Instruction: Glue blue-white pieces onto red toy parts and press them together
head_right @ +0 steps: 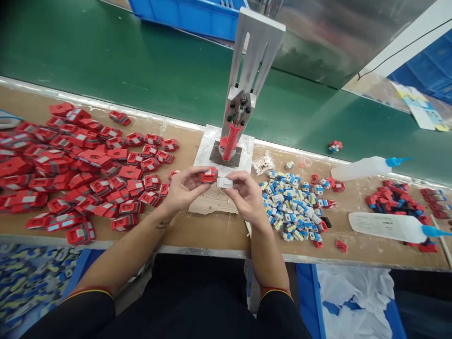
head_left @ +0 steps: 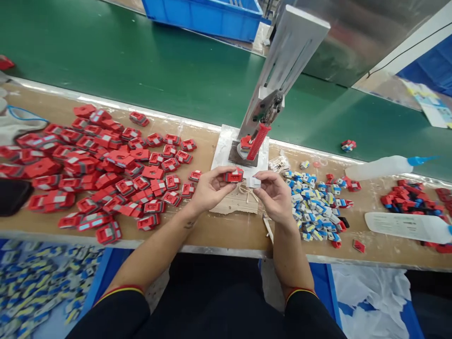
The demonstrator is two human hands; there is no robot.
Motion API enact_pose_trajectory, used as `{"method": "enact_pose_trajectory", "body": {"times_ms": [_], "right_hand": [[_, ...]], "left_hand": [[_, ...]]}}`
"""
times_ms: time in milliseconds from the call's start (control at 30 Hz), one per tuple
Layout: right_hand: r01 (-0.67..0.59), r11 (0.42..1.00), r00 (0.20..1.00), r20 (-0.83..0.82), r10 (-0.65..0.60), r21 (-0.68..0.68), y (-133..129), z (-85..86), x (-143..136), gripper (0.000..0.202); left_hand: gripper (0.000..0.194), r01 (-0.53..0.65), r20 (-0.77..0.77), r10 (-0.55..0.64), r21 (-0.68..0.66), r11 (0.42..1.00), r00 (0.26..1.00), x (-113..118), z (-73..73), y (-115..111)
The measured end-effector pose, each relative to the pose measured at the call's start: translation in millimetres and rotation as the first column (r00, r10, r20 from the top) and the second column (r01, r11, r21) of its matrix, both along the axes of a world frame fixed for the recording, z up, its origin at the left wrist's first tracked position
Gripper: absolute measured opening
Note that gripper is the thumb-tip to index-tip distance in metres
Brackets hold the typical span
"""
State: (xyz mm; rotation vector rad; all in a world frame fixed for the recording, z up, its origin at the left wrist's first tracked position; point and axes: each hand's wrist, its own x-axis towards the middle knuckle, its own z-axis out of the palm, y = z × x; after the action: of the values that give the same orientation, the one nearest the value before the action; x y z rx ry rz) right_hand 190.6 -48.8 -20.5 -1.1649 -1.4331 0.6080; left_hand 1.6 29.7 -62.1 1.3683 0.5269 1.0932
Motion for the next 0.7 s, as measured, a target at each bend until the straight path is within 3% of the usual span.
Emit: {"method": "enact_pose_trajectory", "body": {"times_ms": [133, 267, 333, 467, 700], "right_hand": [[0.027, 1.0, 0.99, 0.142, -0.026, -0.005, -3.0, -3.5, -2.1, 0.021], [0.13, 0.972, 0.932, 0.311, -0.187, 0.197, -6.4, -2.2, -8.2, 0.034], [0.122, 0.953, 0.899, 0.376, -0.224, 0.278, -6.2, -4.1, -11.1, 0.048], [0.051, 0.926, 0.842, 0.483, -0.241, 0.374, -1.7, -10.0, -15.7, 0.067], [0.019, 0.866, 0.812, 0.498, -0.305, 0.499, 2.8, -17.3, -26.6, 0.073]], "left_hand": [[0.051, 0.057, 0.012, -0.057, 0.02, 0.998, 0.998, -3.9, 2.7, -3.4], [0.055, 0.06, -0.017, -0.059, 0.09, 0.994, 0.998, -5.9, 4.5, -4.5], [0.055, 0.053, -0.072, -0.044, 0.132, 0.99, 0.996, -6.7, 6.6, -5.6], [0.055, 0.019, -0.194, 0.025, 0.222, 0.975, 0.981, -7.1, 13.0, -10.6], [0.039, -0.083, -0.284, 0.19, 0.351, 0.933, 0.94, -3.3, 18.8, -18.9]]}}
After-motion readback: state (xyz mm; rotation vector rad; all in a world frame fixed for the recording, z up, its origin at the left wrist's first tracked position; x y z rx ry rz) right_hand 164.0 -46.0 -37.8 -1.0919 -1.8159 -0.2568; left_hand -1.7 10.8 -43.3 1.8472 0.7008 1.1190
